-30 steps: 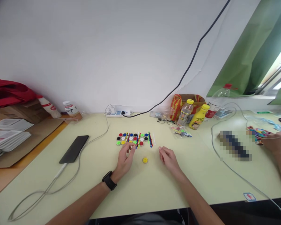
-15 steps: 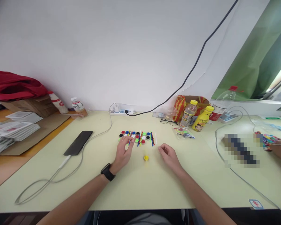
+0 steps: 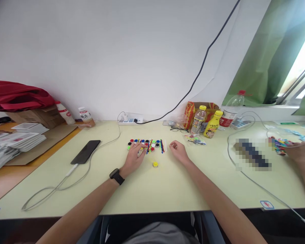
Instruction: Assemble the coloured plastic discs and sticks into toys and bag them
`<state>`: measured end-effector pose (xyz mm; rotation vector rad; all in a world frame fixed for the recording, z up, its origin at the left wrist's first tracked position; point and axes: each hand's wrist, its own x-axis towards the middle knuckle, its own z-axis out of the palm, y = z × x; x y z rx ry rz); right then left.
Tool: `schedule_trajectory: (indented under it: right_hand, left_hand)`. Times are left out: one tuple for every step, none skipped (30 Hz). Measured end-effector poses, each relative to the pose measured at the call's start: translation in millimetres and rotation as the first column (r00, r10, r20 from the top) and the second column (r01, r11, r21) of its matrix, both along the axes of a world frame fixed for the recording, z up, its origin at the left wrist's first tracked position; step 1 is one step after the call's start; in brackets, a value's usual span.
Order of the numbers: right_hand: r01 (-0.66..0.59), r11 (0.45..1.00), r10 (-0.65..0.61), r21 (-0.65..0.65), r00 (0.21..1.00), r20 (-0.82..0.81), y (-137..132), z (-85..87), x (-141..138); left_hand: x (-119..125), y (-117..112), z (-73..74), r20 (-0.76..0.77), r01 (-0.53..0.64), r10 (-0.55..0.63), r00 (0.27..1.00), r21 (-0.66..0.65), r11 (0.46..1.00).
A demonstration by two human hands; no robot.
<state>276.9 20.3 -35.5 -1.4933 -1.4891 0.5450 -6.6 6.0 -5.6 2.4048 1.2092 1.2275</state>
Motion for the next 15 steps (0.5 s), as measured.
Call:
schedule_trajectory:
  right_hand:
    - [0.007, 1.0, -0.007, 0.01, 1.0, 0.011, 2.9, -0.1, -0.4]
    - [0.01, 1.0, -0.01, 0.019, 1.0, 0.02, 5.1, -0.2, -0.9]
    - [0.008, 1.0, -0.008, 0.027, 1.0, 0.024, 6.6, -0.4, -1.5]
    - [-0.009, 0.999, 0.007, 0.034, 0.999, 0.033, 7.1, -0.8, -2.2]
    - [-0.042, 0.998, 0.04, 0.041, 0.998, 0.057, 6.8, -1.3, -3.0]
    - [-0.087, 0.995, 0.082, 0.047, 0.992, 0.1, 5.6, -1.9, -3.8]
    - [-0.134, 0.99, 0.124, 0.05, 0.979, 0.159, 3.8, -2.5, -4.7]
    - [-0.177, 0.983, 0.161, 0.05, 0.96, 0.227, 1.8, -3.0, -5.6]
    - [-0.21, 0.976, 0.188, 0.047, 0.937, 0.294, -0.3, -3.3, -6.5]
    - [-0.228, 0.973, 0.199, 0.043, 0.916, 0.349, -2.1, -3.4, -7.2]
    - [-0.23, 0.972, 0.197, 0.04, 0.902, 0.384, -3.5, -3.3, -7.9]
    - [-0.227, 0.973, 0.193, 0.038, 0.894, 0.404, -4.4, -3.1, -8.4]
    - [-0.223, 0.974, 0.189, 0.035, 0.891, 0.413, -4.7, -2.8, -8.7]
    - [-0.218, 0.975, 0.185, 0.032, 0.89, 0.417, -4.8, -2.4, -8.8]
    - [-0.214, 0.976, 0.183, 0.03, 0.891, 0.416, -4.5, -2.0, -8.8]
  left_hand:
    - [-1.2, 1.7, -0.4, 0.006, -0.019, 0.018, 1.0, 0.003, 1.0]
    - [-2.6, 3.2, -0.7, 0.008, -0.033, 0.033, 0.999, 0.008, 0.999]
    - [-4.1, 4.6, -0.9, 0.004, -0.043, 0.043, 0.999, 0.015, 0.999]
    - [-5.4, 5.6, -1.0, -0.007, -0.045, 0.045, 0.999, 0.021, 0.999]
    - [-6.3, 6.1, -1.1, -0.025, -0.041, 0.042, 0.999, 0.026, 0.999]
    - [-7.0, 6.2, -1.2, -0.048, -0.036, 0.037, 0.998, 0.029, 0.999]
    - [-7.2, 5.9, -1.2, -0.075, -0.029, 0.031, 0.997, 0.029, 0.999]
    - [-7.1, 5.2, -1.3, -0.106, -0.022, 0.025, 0.994, 0.028, 0.999]
    - [-6.7, 4.4, -1.3, -0.137, -0.016, 0.02, 0.99, 0.027, 1.0]
    - [-6.2, 3.4, -1.3, -0.168, -0.011, 0.015, 0.986, 0.025, 1.0]
    - [-5.6, 2.4, -1.2, -0.196, -0.006, 0.01, 0.981, 0.023, 1.0]
    - [-5.1, 1.5, -1.2, -0.218, 0.0, 0.004, 0.976, 0.019, 1.0]
    - [-4.7, 0.8, -1.1, -0.233, 0.006, -0.002, 0.972, 0.014, 1.0]
    - [-4.5, 0.4, -1.2, -0.242, 0.009, -0.007, 0.97, 0.009, 1.0]
    - [-4.4, 0.2, -1.5, -0.248, 0.013, -0.012, 0.969, 0.002, 1.0]
